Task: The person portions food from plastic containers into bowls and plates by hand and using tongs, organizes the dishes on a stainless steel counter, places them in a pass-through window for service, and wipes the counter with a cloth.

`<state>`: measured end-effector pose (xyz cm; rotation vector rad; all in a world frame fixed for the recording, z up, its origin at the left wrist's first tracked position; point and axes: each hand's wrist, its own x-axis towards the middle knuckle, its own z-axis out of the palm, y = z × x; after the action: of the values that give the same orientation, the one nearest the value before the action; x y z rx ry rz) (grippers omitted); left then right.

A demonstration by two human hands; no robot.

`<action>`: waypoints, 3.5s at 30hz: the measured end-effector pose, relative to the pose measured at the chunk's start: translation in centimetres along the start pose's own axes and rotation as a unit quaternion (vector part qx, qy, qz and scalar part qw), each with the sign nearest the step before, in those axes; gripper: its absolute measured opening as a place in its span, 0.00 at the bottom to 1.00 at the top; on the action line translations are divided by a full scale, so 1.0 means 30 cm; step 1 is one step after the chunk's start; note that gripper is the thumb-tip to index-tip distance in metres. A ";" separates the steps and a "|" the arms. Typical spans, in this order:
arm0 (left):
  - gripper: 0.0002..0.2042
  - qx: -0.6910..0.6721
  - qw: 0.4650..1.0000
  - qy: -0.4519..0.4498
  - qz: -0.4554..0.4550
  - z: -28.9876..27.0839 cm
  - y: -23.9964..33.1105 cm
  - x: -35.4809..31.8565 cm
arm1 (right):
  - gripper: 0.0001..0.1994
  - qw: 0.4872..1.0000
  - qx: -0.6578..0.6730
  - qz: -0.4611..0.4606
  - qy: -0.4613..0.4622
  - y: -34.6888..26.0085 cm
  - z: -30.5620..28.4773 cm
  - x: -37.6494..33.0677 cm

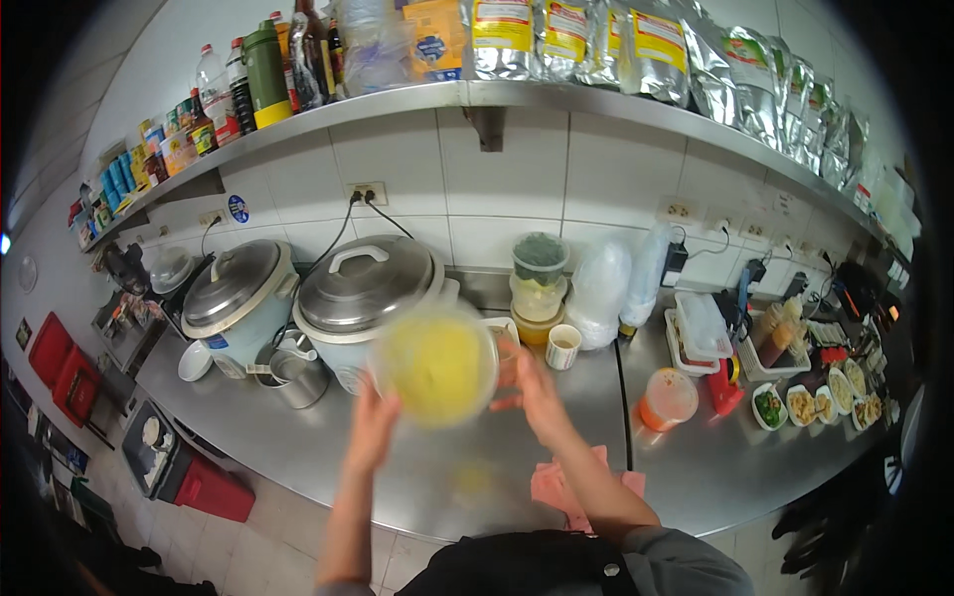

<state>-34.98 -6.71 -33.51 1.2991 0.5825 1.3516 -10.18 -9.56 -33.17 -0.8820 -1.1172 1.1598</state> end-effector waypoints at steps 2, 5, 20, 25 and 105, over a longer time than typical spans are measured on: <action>0.36 -0.001 0.995 0.052 0.088 0.078 0.180 0.214 | 0.23 0.996 -0.010 -0.071 0.050 -0.112 -0.006 -0.027; 0.31 -0.103 0.960 0.015 0.260 0.238 0.546 0.500 | 0.19 0.978 -0.121 -0.163 0.058 -0.127 -0.022 -0.098; 0.31 0.136 0.982 0.011 0.128 0.145 0.771 1.511 | 0.14 0.860 -0.332 0.073 0.381 0.206 -0.790 -0.663; 0.35 0.455 0.685 0.335 0.461 0.304 0.516 1.291 | 0.18 0.822 -0.229 0.097 0.512 0.291 -1.214 -0.517; 0.03 0.436 0.858 -0.267 0.046 0.639 -0.577 -0.493 | 0.31 0.562 -0.757 0.177 0.283 0.477 -1.449 -0.535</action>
<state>-14.63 -21.93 -49.01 2.3599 0.7728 0.7047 28.08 -21.40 -60.52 -2.6656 -1.2180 -0.2481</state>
